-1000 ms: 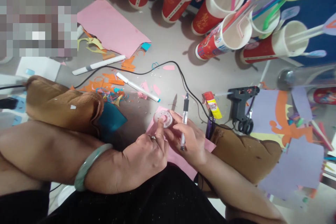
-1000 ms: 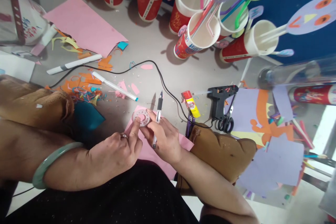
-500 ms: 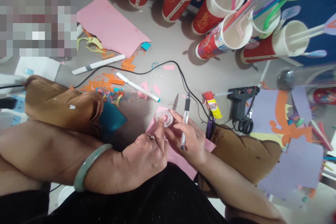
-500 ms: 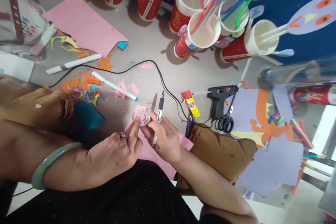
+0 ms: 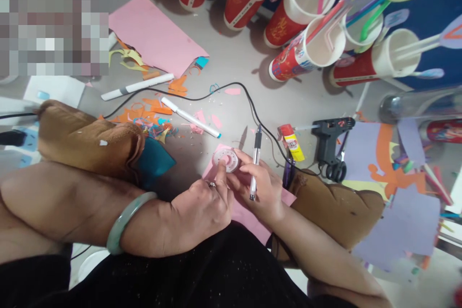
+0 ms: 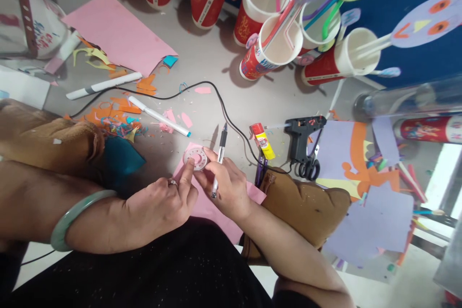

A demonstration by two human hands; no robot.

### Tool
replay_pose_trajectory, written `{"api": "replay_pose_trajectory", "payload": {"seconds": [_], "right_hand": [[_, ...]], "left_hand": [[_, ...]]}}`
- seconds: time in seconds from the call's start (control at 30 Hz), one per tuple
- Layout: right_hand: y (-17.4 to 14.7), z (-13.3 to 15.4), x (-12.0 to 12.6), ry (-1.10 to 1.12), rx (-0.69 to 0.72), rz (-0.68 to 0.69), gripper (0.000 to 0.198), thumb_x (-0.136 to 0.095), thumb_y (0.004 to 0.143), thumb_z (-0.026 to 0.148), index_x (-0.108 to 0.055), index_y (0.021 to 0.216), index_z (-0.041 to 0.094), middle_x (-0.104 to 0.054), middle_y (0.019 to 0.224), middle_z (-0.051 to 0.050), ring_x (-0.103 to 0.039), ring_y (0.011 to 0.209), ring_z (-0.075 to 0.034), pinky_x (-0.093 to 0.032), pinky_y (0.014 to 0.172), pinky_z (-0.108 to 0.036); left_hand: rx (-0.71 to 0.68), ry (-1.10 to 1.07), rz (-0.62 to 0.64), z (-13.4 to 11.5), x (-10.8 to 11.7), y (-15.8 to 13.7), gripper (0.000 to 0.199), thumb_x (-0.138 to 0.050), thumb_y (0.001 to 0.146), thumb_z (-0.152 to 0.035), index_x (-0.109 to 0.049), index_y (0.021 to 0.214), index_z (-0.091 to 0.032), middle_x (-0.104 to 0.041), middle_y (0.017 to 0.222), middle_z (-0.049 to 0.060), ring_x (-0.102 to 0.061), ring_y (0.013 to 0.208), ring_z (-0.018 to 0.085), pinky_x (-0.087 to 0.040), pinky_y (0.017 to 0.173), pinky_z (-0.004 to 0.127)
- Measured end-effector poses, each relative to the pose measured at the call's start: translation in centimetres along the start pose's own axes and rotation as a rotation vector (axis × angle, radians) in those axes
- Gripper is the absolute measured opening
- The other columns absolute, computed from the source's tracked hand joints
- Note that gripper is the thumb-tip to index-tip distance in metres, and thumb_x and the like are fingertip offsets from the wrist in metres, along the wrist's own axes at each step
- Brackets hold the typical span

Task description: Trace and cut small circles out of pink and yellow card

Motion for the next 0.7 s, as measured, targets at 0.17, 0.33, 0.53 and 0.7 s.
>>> {"api": "replay_pose_trajectory", "payload": {"seconds": [0.17, 0.33, 0.53, 0.7], "right_hand": [[0.08, -0.08, -0.11, 0.004, -0.005, 0.015, 0.019, -0.075, 0.095, 0.028, -0.061, 0.108, 0.030, -0.082, 0.121, -0.010, -0.077, 0.078, -0.025, -0.062, 0.066, -0.040], [0.16, -0.06, -0.02, 0.002, 0.002, 0.010, 0.015, -0.072, 0.097, 0.035, -0.061, 0.105, 0.029, -0.082, 0.117, -0.011, -0.076, 0.075, -0.024, -0.062, 0.064, -0.039], [0.15, -0.33, -0.12, -0.007, -0.023, 0.000, 0.017, -0.070, 0.098, 0.040, -0.060, 0.105, 0.028, -0.083, 0.117, -0.011, -0.074, 0.070, -0.022, -0.062, 0.062, -0.039], [0.33, 0.14, 0.02, -0.017, 0.021, -0.020, 0.018, -0.072, 0.097, 0.033, -0.058, 0.105, 0.028, -0.082, 0.119, -0.011, -0.074, 0.069, -0.021, -0.061, 0.060, -0.038]], "left_hand": [[-0.018, 0.014, 0.004, -0.08, -0.14, 0.01, 0.027, -0.055, 0.088, -0.003, -0.078, 0.101, 0.001, -0.074, 0.117, 0.035, -0.064, 0.043, 0.016, -0.048, 0.042, 0.026], [-0.029, 0.033, -0.007, 0.07, 0.14, 0.05, 0.028, -0.053, 0.090, -0.002, -0.077, 0.104, -0.002, -0.075, 0.115, 0.034, -0.067, 0.044, 0.018, -0.050, 0.042, 0.026], [-0.003, 0.064, -0.109, -0.07, 0.26, -0.25, 0.027, -0.048, 0.089, -0.001, -0.074, 0.094, -0.005, -0.077, 0.110, 0.032, -0.067, 0.044, 0.018, -0.049, 0.042, 0.026], [0.026, 0.056, -0.162, -0.15, -0.07, -0.38, 0.026, -0.049, 0.088, -0.002, -0.073, 0.096, -0.004, -0.077, 0.107, 0.033, -0.074, 0.053, 0.022, -0.051, 0.044, 0.026]]}}
Point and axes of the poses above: each hand's wrist, its own y-axis towards the middle knuckle, its own x-axis out of the back of the hand, z = x × y, the point moved 10 cm from there along y, towards the middle knuckle
